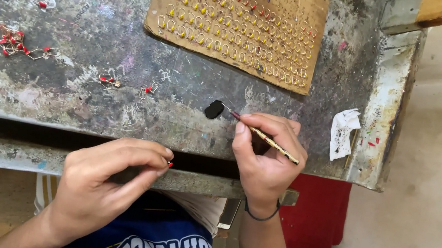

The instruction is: Applying black paint to small red jewelry components using a fine needle tool on a workshop bench.

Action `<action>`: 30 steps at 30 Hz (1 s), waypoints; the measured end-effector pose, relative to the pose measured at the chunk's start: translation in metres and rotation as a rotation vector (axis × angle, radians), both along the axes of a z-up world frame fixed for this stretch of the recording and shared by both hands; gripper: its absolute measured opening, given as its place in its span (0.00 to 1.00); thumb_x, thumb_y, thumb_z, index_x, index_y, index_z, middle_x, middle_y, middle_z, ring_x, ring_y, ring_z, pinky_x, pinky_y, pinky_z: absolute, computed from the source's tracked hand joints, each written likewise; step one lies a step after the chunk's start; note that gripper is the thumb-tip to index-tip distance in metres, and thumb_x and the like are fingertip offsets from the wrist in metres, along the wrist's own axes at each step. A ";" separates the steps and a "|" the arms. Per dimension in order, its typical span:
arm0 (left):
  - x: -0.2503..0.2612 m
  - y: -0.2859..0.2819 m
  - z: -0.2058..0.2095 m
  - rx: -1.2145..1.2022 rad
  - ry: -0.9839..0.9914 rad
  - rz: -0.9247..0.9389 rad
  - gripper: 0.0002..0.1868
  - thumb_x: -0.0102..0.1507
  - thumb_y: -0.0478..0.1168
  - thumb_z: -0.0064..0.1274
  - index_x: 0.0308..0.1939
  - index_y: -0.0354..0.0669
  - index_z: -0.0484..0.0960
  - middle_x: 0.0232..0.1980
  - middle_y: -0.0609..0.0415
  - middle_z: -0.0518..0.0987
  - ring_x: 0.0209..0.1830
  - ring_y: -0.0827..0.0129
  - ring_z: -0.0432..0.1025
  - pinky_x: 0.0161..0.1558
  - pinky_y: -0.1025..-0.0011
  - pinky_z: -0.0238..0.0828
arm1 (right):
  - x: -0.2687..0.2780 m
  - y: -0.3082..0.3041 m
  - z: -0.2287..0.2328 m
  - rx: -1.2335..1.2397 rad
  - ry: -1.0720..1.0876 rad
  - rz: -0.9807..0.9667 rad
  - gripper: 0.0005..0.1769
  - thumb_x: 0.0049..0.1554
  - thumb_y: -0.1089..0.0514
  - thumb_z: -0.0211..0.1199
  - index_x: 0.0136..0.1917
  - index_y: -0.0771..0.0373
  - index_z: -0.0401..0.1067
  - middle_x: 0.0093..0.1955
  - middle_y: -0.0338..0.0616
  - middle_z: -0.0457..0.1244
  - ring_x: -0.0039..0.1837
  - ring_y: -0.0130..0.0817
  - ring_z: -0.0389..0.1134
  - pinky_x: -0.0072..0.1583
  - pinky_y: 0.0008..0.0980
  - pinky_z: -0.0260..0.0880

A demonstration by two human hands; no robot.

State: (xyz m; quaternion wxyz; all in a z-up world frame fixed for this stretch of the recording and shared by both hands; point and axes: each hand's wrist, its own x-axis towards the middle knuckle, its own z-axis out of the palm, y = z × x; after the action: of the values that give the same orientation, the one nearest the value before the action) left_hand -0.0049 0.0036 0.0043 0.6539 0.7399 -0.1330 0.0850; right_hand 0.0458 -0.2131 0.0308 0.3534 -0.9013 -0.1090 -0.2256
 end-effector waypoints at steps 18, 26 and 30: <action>0.001 -0.012 -0.005 -0.103 0.107 0.095 0.04 0.59 0.28 0.58 0.31 0.38 0.81 0.38 0.49 0.88 0.40 0.68 0.86 0.44 0.78 0.82 | -0.066 0.017 -0.035 0.726 -0.002 0.181 0.05 0.59 0.62 0.61 0.48 0.66 0.68 0.42 0.55 0.68 0.43 0.43 0.76 0.45 0.33 0.84; 0.001 -0.013 -0.004 -0.096 0.144 0.107 0.06 0.58 0.27 0.59 0.29 0.40 0.79 0.35 0.51 0.86 0.35 0.72 0.84 0.42 0.79 0.78 | -0.075 0.037 -0.044 0.867 0.216 0.181 0.11 0.55 0.71 0.64 0.44 0.62 0.64 0.41 0.56 0.67 0.49 0.56 0.77 0.55 0.46 0.83; 0.002 -0.012 -0.003 -0.084 0.144 0.098 0.05 0.57 0.27 0.57 0.29 0.40 0.80 0.34 0.52 0.86 0.35 0.71 0.83 0.42 0.79 0.78 | -0.074 0.036 -0.046 0.857 0.225 0.239 0.10 0.55 0.71 0.65 0.44 0.61 0.65 0.42 0.56 0.68 0.50 0.55 0.77 0.56 0.45 0.83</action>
State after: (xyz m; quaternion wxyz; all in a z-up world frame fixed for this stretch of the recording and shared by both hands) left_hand -0.0024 -0.0081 0.0014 0.6872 0.7217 -0.0457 0.0689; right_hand -0.0280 -0.1772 -0.0155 0.7276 -0.6736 -0.0701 -0.1089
